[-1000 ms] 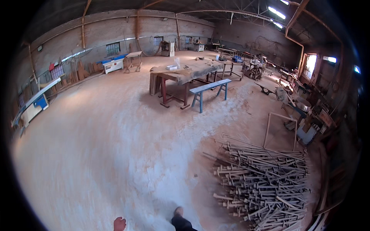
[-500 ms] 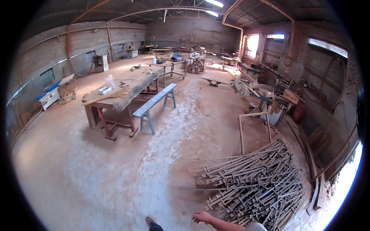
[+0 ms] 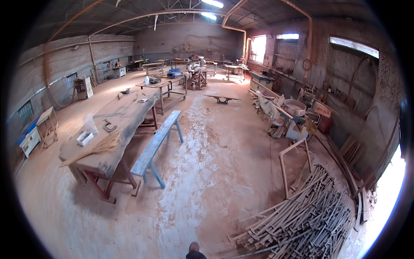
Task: The person walks through a woodworking workshop and begins sorting wooden planks on a workbench. They pick up stacks of planks, separate them by color and size, and arrange them into neat piles. The person also uses a tape measure to check the length of a plank.
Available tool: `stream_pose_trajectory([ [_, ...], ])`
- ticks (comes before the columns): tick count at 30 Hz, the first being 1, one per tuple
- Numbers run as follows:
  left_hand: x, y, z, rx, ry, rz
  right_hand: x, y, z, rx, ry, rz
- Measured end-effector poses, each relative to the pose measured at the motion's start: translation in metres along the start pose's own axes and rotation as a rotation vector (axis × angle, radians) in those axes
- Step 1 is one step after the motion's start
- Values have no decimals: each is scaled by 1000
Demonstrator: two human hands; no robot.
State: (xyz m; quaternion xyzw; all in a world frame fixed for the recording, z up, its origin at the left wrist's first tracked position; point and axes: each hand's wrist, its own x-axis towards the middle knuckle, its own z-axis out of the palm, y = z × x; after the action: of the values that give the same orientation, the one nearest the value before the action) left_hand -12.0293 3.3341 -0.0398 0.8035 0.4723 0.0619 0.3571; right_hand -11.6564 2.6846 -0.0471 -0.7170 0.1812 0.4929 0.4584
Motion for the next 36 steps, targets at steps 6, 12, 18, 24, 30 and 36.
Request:
stream_pose_trajectory([
  [6,139,164,-40,-264,-192,-378,42,-281,80,-66,-27,11],
  [12,300,293,34,-172,-507,-442,121,-541,84,147,49,-196],
  [18,519,360,72,-80,-602,-440,247,-682,76,230,114,-32],
  [24,810,441,98,50,-576,24,254,-812,72,-25,271,37],
  [30,1098,640,124,-141,-336,-111,414,-936,56,142,54,36],
  [36,1235,731,174,-23,-449,65,578,-1169,16,180,139,132],
])
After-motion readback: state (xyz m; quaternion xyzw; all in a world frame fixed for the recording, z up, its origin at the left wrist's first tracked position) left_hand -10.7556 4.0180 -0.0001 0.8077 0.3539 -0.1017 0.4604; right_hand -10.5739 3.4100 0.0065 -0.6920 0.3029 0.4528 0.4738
